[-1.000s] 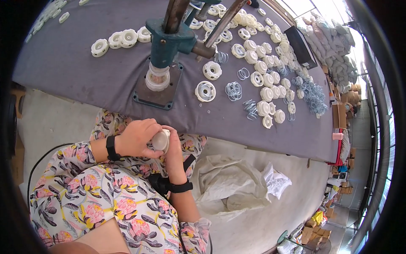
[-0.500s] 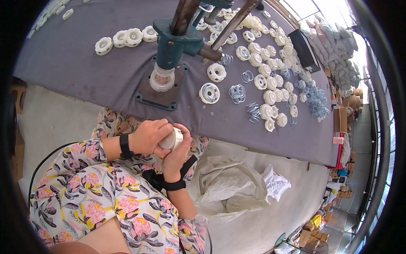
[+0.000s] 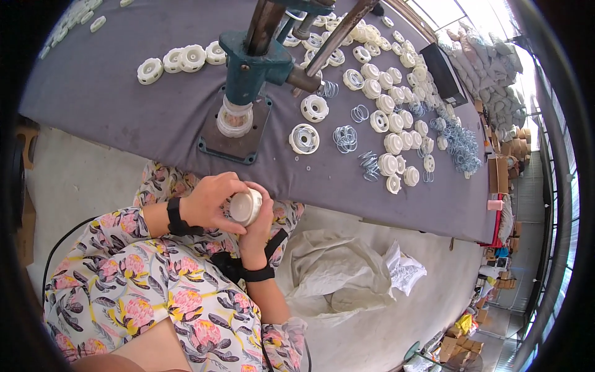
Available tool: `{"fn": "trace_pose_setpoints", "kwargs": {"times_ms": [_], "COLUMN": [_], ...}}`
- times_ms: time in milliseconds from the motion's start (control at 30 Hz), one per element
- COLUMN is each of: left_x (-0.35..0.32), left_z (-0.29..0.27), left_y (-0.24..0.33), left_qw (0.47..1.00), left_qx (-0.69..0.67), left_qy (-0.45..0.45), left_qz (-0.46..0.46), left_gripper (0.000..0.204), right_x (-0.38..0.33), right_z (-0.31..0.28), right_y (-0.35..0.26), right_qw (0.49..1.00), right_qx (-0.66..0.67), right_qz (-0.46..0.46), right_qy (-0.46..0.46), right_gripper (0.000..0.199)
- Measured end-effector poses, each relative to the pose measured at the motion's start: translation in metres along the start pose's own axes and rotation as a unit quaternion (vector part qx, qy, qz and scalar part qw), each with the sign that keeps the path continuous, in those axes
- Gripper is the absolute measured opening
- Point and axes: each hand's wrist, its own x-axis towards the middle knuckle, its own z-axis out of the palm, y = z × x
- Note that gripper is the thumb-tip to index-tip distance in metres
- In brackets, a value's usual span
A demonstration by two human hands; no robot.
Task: Using a manual lever press to assemble components of white plastic wheel-like objects.
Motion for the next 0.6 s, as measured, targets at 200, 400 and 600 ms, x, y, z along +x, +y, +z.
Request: {"fn": "trace_pose_setpoints", "kwargs": {"times_ms": [200, 400, 600], "left_x": [-0.003, -0.002, -0.009], "left_z": [0.010, 0.012, 0.010], "left_y": [0.002, -0.001, 0.003], "left_qw": [0.999, 0.998, 0.997], "left_qx": [-0.017, -0.015, -0.073], "left_qy": [0.034, 0.049, 0.025], "left_qz": [-0.004, 0.038, -0.011], "left_gripper": [0.063, 0.060, 0.029], "right_x": [-0.010, -0.009, 0.001], "right_z": [0.005, 0.001, -0.001], "right_y": [-0.015, -0.025, -0.035], "right_qw": [0.987, 0.991, 0.983], "right_qx": [0.156, 0.098, 0.018], "right_qz": [0.017, -0.029, -0.183], "right_qy": [0.035, 0.081, 0.003], "right_gripper": [0.051, 0.051, 0.051]}}
